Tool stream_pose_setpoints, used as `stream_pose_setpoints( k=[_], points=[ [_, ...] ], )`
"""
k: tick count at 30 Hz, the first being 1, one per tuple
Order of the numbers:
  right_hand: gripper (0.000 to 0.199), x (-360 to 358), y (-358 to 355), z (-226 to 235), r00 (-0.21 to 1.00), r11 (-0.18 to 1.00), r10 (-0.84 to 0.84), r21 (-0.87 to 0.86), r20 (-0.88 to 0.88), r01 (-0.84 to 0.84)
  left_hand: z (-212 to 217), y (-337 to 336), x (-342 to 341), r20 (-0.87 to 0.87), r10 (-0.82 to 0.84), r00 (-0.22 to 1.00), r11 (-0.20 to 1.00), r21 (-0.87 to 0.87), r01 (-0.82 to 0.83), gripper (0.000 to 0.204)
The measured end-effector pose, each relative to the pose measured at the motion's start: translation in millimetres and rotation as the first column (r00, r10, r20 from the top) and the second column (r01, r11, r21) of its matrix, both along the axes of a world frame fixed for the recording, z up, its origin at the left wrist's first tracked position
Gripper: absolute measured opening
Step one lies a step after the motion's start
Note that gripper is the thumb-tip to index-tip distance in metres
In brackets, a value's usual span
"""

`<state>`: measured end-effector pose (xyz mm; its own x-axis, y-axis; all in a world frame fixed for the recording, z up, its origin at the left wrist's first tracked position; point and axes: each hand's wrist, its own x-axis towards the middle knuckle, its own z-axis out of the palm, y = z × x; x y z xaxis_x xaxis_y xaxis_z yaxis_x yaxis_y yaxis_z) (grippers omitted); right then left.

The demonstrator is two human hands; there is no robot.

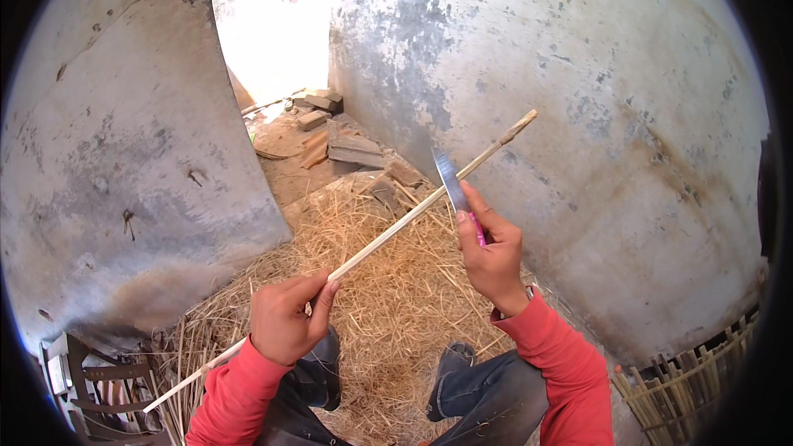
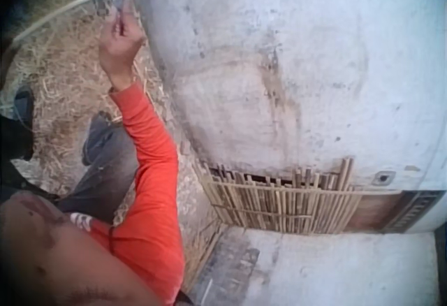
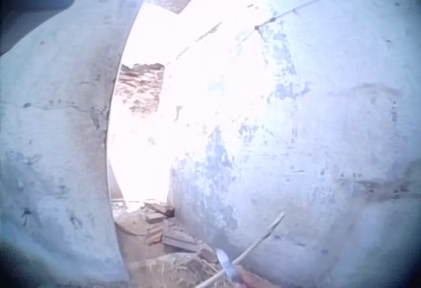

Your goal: The person is using a knife to shave a thin bamboo stick while holding it with their hands.

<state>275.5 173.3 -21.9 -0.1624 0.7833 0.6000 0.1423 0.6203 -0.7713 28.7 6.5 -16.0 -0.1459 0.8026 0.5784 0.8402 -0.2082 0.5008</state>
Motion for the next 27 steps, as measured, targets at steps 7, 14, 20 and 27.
stream_pose_setpoints(
  k=[7,14,20,27],
  points=[
    [0.043,2.2,2.4,-1.5,1.0,1.0,-0.003,0.028,0.027,0.002,1.2,0.3,0.3,-0.005,-0.002,1.0,1.0,-0.02,0.002,0.013],
    [0.043,2.5,3.1,-2.8,0.999,1.0,-0.009,0.02,0.036,0.008,-0.5,0.5,0.2,0.006,0.003,1.0,1.0,-0.013,-0.003,0.012],
    [0.042,3.9,3.3,-2.0,0.998,1.0,-0.017,0.017,0.056,0.016,-0.5,1.1,0.4,0.013,-0.001,1.0,1.0,-0.022,0.001,0.013],
    [0.043,3.7,3.7,-2.6,0.999,1.0,-0.005,0.004,0.053,0.005,-2.0,0.7,-0.7,0.015,-0.003,1.0,1.0,-0.03,0.004,0.014]
  ],
)
